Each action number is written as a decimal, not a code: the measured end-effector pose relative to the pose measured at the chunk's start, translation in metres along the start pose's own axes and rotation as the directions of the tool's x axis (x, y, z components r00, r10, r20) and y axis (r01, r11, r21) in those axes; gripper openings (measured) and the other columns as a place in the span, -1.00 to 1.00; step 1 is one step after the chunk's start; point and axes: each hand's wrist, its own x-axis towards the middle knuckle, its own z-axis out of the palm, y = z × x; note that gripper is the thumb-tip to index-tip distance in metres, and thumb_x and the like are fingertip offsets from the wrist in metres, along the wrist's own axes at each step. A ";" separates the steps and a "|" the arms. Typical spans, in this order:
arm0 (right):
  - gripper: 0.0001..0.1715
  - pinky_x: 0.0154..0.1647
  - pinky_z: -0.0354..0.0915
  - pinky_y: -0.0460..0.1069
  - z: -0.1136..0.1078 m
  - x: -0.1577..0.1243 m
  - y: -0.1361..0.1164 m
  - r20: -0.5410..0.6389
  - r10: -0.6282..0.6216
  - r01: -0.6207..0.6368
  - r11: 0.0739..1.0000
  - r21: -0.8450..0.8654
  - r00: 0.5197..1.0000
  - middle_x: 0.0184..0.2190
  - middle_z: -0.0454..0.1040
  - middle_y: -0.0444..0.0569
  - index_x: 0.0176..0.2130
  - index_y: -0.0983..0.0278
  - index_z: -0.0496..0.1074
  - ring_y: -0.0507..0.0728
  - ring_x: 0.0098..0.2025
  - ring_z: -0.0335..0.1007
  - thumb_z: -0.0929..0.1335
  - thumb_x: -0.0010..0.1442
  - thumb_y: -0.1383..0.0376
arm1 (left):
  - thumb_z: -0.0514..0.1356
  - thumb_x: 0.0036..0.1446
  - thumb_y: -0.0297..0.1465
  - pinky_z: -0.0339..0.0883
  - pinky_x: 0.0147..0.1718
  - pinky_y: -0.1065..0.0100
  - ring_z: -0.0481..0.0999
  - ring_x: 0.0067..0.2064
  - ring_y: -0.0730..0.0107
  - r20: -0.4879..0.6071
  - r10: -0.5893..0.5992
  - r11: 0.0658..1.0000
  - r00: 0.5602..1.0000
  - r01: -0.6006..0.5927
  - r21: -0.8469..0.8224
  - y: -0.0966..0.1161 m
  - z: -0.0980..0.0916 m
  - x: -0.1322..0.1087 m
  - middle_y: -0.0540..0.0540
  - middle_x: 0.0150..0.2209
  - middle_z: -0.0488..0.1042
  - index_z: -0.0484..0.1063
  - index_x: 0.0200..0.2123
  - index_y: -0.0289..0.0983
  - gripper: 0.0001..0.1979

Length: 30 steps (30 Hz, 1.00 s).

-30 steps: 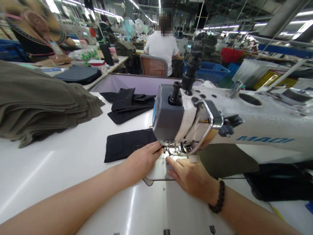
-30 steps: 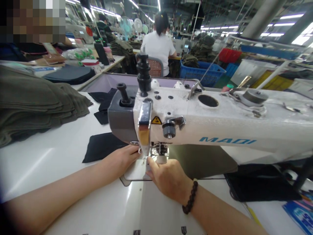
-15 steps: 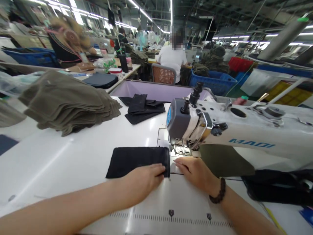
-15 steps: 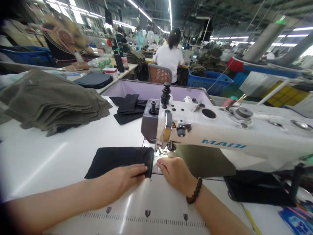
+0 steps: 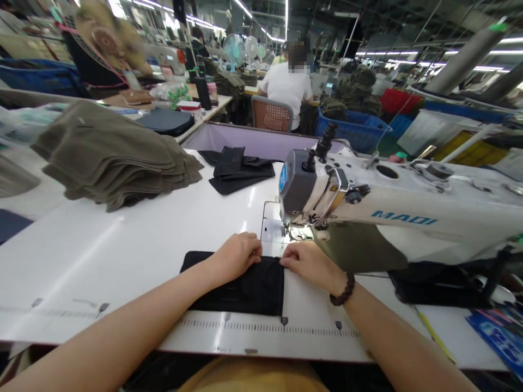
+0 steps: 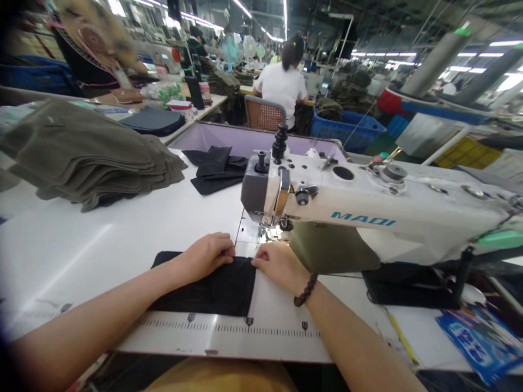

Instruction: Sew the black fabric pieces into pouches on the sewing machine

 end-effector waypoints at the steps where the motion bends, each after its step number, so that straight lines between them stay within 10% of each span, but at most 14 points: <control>1: -0.94 -0.52 0.09 -0.13 0.002 0.000 0.001 -0.009 -0.010 0.010 1.000 0.019 1.000 -0.61 0.37 -0.18 -0.50 0.30 0.43 -0.01 -0.54 0.25 0.36 0.01 0.39 | 0.17 -0.02 -0.58 0.27 -0.34 0.38 0.39 -0.34 0.37 0.000 0.000 1.000 1.000 0.000 -0.025 -0.001 -0.001 -0.001 -0.02 -0.42 0.36 0.35 -0.49 -0.31 -0.91; 10: -0.89 -0.54 0.10 -0.14 0.013 -0.002 0.011 -0.035 -0.061 0.066 0.981 0.183 0.998 -0.64 0.30 -0.22 -0.49 0.28 0.38 -0.04 -0.58 0.19 0.32 0.07 0.36 | 0.16 0.05 -0.46 0.24 -0.31 0.42 0.38 -0.31 0.40 0.049 -0.004 0.983 0.999 0.013 -0.182 0.002 -0.002 0.000 -0.02 -0.35 0.38 0.38 -0.22 -0.28 -0.83; 15: -0.88 -0.61 0.09 -0.13 0.013 -0.003 0.016 -0.039 -0.034 0.042 0.971 0.234 0.999 -0.68 0.25 -0.25 -0.37 0.30 0.34 -0.04 -0.66 0.15 0.25 0.15 0.30 | 0.21 -0.02 -0.54 0.21 -0.31 0.45 0.37 -0.31 0.40 0.138 0.063 0.977 0.988 -0.033 -0.209 0.006 -0.004 0.005 0.00 -0.42 0.34 0.39 -0.52 -0.30 -0.91; 24: -0.87 -0.39 0.08 -0.09 0.012 -0.008 0.009 -0.029 -0.131 0.134 0.973 0.188 0.991 -0.47 0.30 -0.16 -0.53 0.30 0.37 0.00 -0.43 0.19 0.37 -0.05 0.50 | 0.28 -0.16 -0.56 0.19 -0.31 0.42 0.32 -0.30 0.39 0.141 -0.009 0.966 0.990 0.045 -0.254 0.004 0.001 0.002 -0.01 -0.30 0.26 0.34 -0.47 -0.31 -0.83; 30: -0.91 -0.56 0.02 -0.13 0.013 -0.009 0.009 -0.024 -0.110 0.112 0.942 0.315 0.994 -0.66 0.22 -0.24 -0.50 0.29 0.36 -0.04 -0.60 0.09 0.34 0.03 0.38 | 0.19 -0.06 -0.48 0.10 -0.53 0.50 0.25 -0.51 0.50 0.222 -0.027 0.933 0.975 0.104 -0.344 0.001 -0.015 -0.002 0.11 -0.58 0.24 0.31 -0.50 -0.29 -0.92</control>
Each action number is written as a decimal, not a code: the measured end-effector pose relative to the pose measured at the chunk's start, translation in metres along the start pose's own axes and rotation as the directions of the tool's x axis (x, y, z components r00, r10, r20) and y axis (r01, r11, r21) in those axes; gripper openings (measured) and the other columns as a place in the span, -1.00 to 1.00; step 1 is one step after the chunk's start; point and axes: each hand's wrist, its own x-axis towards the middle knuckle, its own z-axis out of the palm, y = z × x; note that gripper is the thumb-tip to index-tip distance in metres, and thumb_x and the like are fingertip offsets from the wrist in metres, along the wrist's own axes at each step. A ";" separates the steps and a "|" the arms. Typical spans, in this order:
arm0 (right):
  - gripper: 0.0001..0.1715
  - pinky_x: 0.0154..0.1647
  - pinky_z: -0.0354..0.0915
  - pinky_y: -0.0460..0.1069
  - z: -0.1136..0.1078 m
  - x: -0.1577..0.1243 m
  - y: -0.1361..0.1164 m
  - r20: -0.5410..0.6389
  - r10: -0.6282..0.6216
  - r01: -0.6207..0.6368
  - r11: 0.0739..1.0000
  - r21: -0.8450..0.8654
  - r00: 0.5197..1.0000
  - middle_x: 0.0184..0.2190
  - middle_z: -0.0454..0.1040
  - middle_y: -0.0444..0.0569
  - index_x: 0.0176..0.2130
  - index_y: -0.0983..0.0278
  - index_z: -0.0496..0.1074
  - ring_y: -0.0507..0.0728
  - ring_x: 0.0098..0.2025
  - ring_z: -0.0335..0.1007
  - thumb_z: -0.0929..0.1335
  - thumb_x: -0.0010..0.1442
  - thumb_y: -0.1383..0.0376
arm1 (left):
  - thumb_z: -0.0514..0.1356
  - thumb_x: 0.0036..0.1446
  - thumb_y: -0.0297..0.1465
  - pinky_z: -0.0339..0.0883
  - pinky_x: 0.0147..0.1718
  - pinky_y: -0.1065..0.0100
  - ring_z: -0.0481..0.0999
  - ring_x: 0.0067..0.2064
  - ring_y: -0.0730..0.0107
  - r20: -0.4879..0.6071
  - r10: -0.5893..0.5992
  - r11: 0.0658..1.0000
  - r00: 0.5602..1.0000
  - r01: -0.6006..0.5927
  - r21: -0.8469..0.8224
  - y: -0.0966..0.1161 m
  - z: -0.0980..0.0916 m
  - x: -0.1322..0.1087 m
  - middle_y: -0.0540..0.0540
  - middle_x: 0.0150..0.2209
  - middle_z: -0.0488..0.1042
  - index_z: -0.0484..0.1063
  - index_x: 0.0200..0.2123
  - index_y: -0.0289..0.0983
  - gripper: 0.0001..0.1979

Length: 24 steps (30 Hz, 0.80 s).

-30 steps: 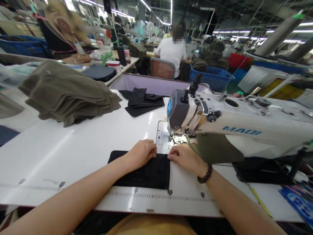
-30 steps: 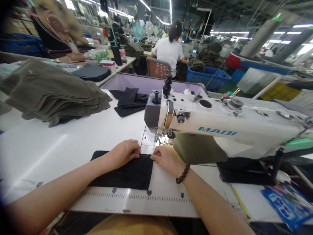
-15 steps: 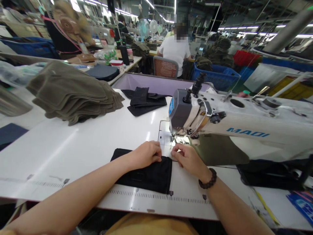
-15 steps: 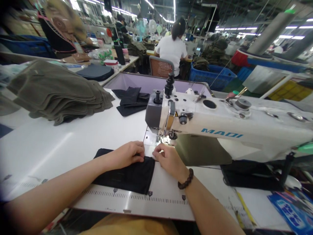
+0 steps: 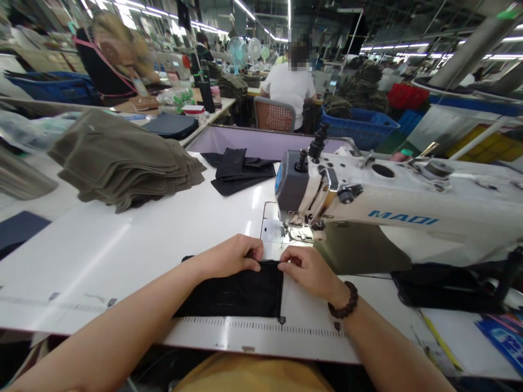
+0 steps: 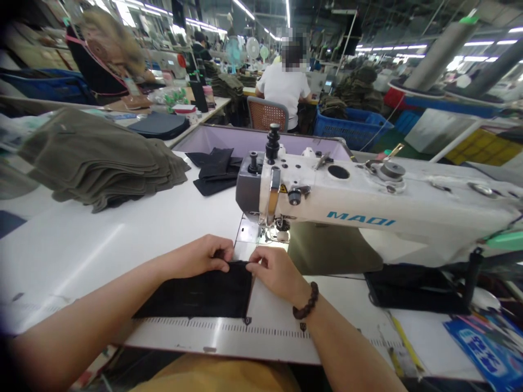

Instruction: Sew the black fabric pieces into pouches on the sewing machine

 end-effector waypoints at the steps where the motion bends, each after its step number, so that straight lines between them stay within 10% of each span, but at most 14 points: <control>1: -0.90 -0.59 0.01 -0.13 0.000 0.000 0.000 0.010 0.015 -0.015 0.999 0.028 1.000 -0.68 0.21 -0.24 -0.52 0.30 0.35 -0.05 -0.62 0.09 0.34 0.03 0.38 | 0.19 -0.07 -0.47 0.09 -0.55 0.51 0.24 -0.52 0.51 0.013 0.000 1.000 1.000 0.001 -0.012 0.000 -0.003 -0.001 0.12 -0.59 0.24 0.31 -0.49 -0.29 -0.93; 13: -0.82 -0.71 0.02 -0.15 0.007 0.003 0.000 0.111 0.138 -0.166 0.938 0.303 0.984 -0.71 0.21 -0.24 -0.50 0.28 0.27 -0.06 -0.72 0.10 0.29 -0.03 0.21 | 0.13 0.01 -0.36 0.16 -0.41 0.50 0.34 -0.42 0.47 0.072 0.093 0.989 0.993 -0.084 -0.119 0.011 0.002 0.013 0.05 -0.51 0.36 0.42 -0.47 -0.31 -0.86; 24: -0.80 -0.69 0.05 -0.15 0.004 0.003 0.009 0.076 0.215 -0.228 0.920 0.319 0.974 -0.79 0.22 -0.25 -0.49 0.27 0.26 -0.05 -0.75 0.08 0.26 0.01 0.18 | 0.17 -0.05 -0.35 0.11 -0.54 0.53 0.24 -0.52 0.52 0.148 -0.101 0.987 0.984 0.118 -0.110 -0.029 -0.042 -0.023 0.09 -0.59 0.32 0.43 -0.50 -0.28 -0.88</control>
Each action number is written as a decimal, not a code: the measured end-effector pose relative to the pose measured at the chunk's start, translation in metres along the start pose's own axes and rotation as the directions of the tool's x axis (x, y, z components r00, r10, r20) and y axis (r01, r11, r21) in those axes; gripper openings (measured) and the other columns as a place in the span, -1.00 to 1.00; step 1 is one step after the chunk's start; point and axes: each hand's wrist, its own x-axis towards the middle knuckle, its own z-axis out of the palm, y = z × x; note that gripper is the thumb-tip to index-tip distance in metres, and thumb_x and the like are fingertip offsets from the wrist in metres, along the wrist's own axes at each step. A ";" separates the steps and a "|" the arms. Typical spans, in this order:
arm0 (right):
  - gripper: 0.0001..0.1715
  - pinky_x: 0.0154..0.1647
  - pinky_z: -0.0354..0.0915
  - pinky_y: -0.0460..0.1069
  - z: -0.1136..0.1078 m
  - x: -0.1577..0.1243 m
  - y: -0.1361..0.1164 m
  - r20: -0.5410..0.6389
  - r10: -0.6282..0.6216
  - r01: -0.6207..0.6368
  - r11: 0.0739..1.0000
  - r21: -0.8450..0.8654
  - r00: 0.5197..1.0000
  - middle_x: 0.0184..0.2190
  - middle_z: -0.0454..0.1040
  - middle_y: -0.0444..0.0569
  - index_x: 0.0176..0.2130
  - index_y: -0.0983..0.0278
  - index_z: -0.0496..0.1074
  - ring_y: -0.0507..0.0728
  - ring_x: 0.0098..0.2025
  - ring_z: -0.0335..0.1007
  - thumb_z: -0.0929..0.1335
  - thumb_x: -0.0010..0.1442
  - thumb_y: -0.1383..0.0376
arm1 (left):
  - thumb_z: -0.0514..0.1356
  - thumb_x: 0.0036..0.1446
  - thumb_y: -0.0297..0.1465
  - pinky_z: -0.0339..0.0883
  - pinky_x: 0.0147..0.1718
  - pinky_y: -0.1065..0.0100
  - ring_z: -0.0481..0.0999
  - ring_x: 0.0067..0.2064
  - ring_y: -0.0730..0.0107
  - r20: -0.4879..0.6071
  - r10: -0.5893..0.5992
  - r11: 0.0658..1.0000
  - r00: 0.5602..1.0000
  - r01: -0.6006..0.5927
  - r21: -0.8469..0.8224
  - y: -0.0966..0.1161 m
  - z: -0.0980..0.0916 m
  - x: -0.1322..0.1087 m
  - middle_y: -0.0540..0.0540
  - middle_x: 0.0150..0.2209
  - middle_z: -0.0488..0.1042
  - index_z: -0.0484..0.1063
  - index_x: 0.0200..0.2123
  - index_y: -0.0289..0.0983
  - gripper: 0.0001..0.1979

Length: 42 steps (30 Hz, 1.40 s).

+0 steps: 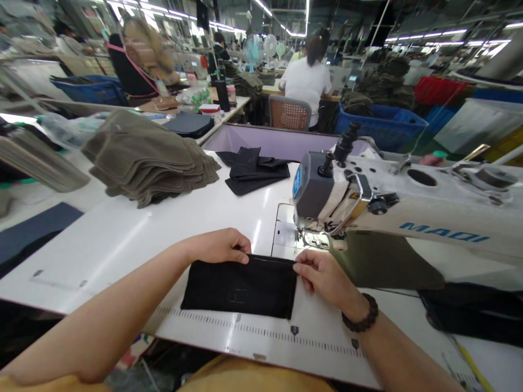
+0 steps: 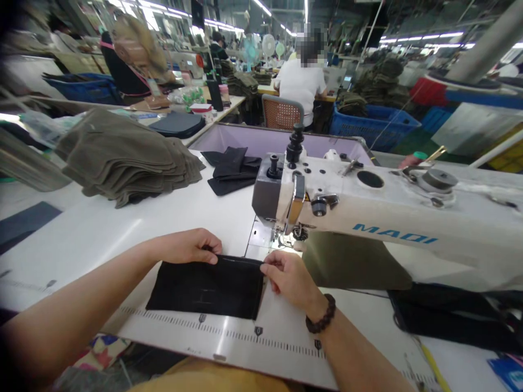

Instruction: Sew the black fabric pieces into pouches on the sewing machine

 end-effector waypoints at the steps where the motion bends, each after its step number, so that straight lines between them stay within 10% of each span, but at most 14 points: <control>1: -0.80 -0.68 0.06 -0.14 0.000 0.000 0.000 -0.011 -0.007 0.007 1.000 -0.011 1.000 -0.79 0.22 -0.25 -0.49 0.27 0.27 -0.04 -0.74 0.10 0.26 0.02 0.18 | 0.18 -0.07 -0.35 0.10 -0.55 0.53 0.24 -0.53 0.53 -0.013 -0.011 1.000 1.000 0.011 -0.001 -0.002 -0.005 -0.005 0.10 -0.60 0.32 0.43 -0.51 -0.28 -0.88; 6: -0.78 -0.66 0.08 -0.14 0.003 0.001 0.003 -0.075 -0.020 0.013 0.996 -0.089 0.997 -0.77 0.21 -0.25 -0.44 0.28 0.28 -0.02 -0.71 0.14 0.22 0.08 0.17 | 0.14 -0.02 -0.25 0.14 -0.56 0.50 0.29 -0.54 0.50 -0.307 -0.064 0.998 0.950 0.061 -0.019 -0.014 -0.046 -0.022 0.07 -0.58 0.35 0.40 -0.47 -0.28 -0.80; 11: -0.75 -0.69 0.02 -0.14 0.004 0.007 0.010 -0.030 -0.012 0.008 0.991 -0.135 0.999 -0.77 0.17 -0.26 -0.44 0.28 0.27 -0.03 -0.72 0.11 0.19 0.10 0.15 | 0.06 0.04 -0.20 0.26 -0.45 0.40 0.40 -0.43 0.37 -0.727 -0.056 0.998 0.684 0.025 -0.053 -0.017 -0.094 0.022 -0.07 -0.43 0.44 0.37 -0.30 -0.35 -0.68; 16: -0.73 -0.65 0.03 -0.13 0.004 0.010 0.019 0.013 0.005 -0.003 0.988 -0.154 1.000 -0.76 0.20 -0.25 -0.40 0.27 0.27 -0.02 -0.71 0.11 0.17 0.13 0.14 | -0.06 0.12 -0.38 0.28 -0.21 0.26 0.41 -0.15 0.26 -0.874 -0.031 0.999 0.484 0.004 -0.033 -0.016 -0.114 0.059 -0.26 -0.12 0.39 0.25 -0.02 -0.41 -0.62; 18: -0.75 -0.64 0.03 -0.12 0.003 0.009 0.018 0.025 0.009 -0.004 0.984 -0.179 1.000 -0.76 0.20 -0.24 -0.41 0.26 0.27 -0.01 -0.70 0.12 0.17 0.12 0.15 | -0.01 0.08 -0.43 0.25 -0.14 0.26 0.38 -0.10 0.27 -0.855 0.019 1.000 0.518 -0.004 0.020 -0.011 -0.096 0.047 -0.22 -0.11 0.39 0.29 -0.04 -0.36 -0.65; 25: -0.84 -0.45 0.11 -0.06 -0.051 -0.013 -0.014 -0.057 -0.147 0.070 0.730 -0.680 0.987 -0.56 0.37 -0.12 -0.50 0.23 0.33 0.08 -0.47 0.29 0.27 0.09 0.28 | -0.02 0.15 -0.48 0.33 -0.31 0.42 0.45 -0.30 0.40 -0.373 0.261 0.964 0.890 -0.218 0.156 0.011 0.044 -0.024 -0.08 -0.27 0.45 0.43 -0.23 -0.20 -0.75; 31: -0.84 -0.37 0.12 -0.04 -0.100 -0.043 -0.014 -0.271 -0.074 -0.225 0.377 -0.898 0.960 -0.47 0.42 -0.06 -0.52 0.26 0.37 0.11 -0.38 0.35 0.28 0.04 0.46 | -0.09 0.20 -0.47 0.34 -0.32 0.44 0.45 -0.28 0.39 -0.438 0.416 0.909 0.797 -0.360 0.208 -0.009 0.084 -0.025 -0.11 -0.28 0.43 0.37 -0.16 -0.19 -0.73; 42: -0.75 -0.34 0.13 -0.04 -0.091 -0.046 -0.003 -0.275 -0.080 -0.230 0.355 -0.906 0.958 -0.45 0.48 0.04 -0.52 0.30 0.44 0.14 -0.35 0.38 0.22 0.04 0.46 | -0.06 0.20 -0.41 0.34 -0.31 0.45 0.45 -0.28 0.39 -0.501 0.430 0.901 0.752 -0.324 0.287 -0.016 0.083 -0.019 -0.09 -0.28 0.45 0.38 -0.20 -0.20 -0.76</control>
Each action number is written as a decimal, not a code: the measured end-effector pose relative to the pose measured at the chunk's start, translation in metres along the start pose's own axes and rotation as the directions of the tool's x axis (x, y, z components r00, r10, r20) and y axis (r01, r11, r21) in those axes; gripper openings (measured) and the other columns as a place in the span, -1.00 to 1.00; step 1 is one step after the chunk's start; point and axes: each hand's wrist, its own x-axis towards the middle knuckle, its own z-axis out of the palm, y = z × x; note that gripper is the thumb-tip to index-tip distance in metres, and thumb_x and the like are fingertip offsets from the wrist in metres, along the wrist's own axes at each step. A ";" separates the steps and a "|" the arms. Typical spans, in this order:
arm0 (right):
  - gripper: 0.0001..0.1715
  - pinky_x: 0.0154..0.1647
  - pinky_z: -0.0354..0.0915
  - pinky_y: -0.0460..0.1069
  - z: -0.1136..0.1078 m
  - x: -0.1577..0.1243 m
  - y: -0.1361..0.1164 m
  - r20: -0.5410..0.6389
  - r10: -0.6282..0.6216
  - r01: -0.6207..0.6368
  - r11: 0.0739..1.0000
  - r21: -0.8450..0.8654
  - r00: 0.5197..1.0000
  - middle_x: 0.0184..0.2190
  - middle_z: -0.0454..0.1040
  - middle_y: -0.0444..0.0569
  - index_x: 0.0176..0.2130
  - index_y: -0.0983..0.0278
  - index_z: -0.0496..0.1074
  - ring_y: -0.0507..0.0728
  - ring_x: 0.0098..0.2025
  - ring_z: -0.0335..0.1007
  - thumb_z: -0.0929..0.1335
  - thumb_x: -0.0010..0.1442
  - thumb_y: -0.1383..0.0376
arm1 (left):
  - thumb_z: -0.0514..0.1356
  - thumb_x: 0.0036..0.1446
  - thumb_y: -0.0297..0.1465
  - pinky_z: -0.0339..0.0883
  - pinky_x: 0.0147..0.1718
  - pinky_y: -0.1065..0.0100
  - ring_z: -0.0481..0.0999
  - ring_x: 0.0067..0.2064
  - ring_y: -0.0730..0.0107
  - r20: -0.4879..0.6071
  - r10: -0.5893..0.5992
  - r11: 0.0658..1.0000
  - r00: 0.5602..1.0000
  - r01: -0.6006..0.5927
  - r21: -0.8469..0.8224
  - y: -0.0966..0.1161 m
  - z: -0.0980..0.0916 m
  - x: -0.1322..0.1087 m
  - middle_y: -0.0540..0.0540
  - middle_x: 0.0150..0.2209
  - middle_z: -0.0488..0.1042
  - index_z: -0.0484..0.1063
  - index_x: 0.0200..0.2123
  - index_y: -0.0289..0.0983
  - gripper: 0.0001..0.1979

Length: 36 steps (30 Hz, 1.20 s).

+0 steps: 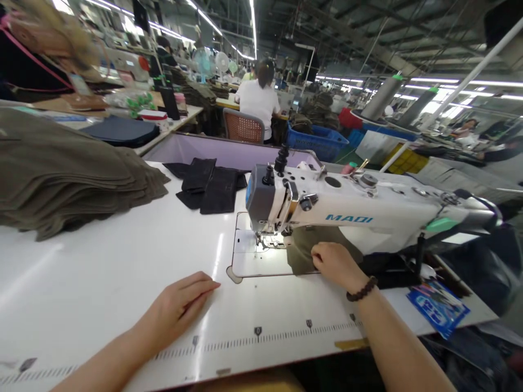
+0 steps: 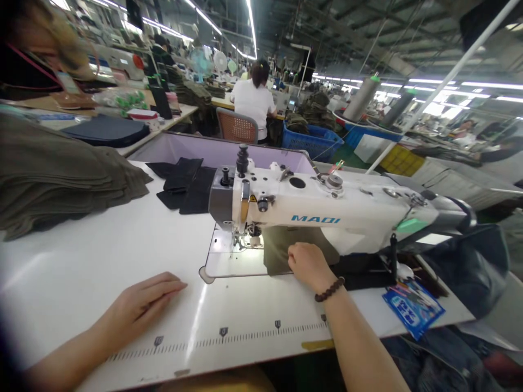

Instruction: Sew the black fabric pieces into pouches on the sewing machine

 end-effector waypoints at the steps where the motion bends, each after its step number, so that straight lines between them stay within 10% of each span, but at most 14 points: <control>1: -0.75 -0.33 0.14 -0.04 -0.002 0.001 0.002 0.004 -0.002 0.002 1.000 0.018 1.000 -0.46 0.48 0.03 -0.53 0.29 0.44 0.13 -0.35 0.38 0.23 0.02 0.46 | -0.06 0.20 -0.40 0.34 -0.32 0.45 0.45 -0.28 0.39 0.000 0.000 1.000 1.000 0.000 0.009 0.000 0.000 0.000 -0.09 -0.28 0.45 0.38 -0.20 -0.21 -0.76; 11: -0.83 -0.45 0.22 -0.11 -0.007 0.021 0.034 0.197 -0.050 -0.021 0.939 0.344 0.979 -0.58 0.44 -0.13 -0.58 0.32 0.40 0.02 -0.50 0.35 0.31 0.01 0.43 | -0.07 0.20 -0.40 0.34 -0.32 0.44 0.46 -0.28 0.39 0.026 0.030 0.996 0.999 -0.032 0.084 -0.006 0.002 0.000 -0.10 -0.27 0.45 0.39 -0.19 -0.22 -0.74; 18: -0.78 -0.42 0.33 -0.06 0.003 0.028 0.049 0.327 0.006 -0.189 0.826 0.531 0.945 -0.37 0.40 -0.11 -0.26 0.36 0.36 -0.02 -0.44 0.34 0.28 0.21 0.22 | -0.07 0.21 -0.39 0.33 -0.30 0.45 0.46 -0.28 0.39 0.034 0.014 0.995 0.999 -0.018 0.103 -0.007 0.003 -0.001 -0.09 -0.27 0.44 0.38 -0.19 -0.24 -0.75; 31: -0.75 -0.53 0.17 -0.10 -0.030 -0.018 0.054 0.021 0.098 -0.064 0.462 0.885 0.995 -0.56 0.27 -0.14 -0.52 0.31 0.31 0.00 -0.54 0.20 0.35 -0.08 0.16 | -0.09 0.23 -0.40 0.34 -0.32 0.46 0.46 -0.30 0.42 0.020 0.043 0.991 0.999 -0.045 0.128 -0.009 0.004 0.000 -0.08 -0.29 0.43 0.39 -0.21 -0.25 -0.73; 36: -0.90 -0.32 0.18 -0.11 -0.033 -0.080 -0.009 -0.025 -0.148 0.109 0.594 0.797 0.989 -0.37 0.35 -0.10 -0.58 0.30 0.34 0.03 -0.34 0.29 0.30 -0.07 0.41 | -0.05 0.22 -0.41 0.36 -0.17 0.35 0.42 -0.13 0.33 0.007 0.155 0.956 0.988 -0.151 0.253 0.008 0.005 0.004 -0.16 -0.11 0.38 0.25 0.00 -0.25 -0.70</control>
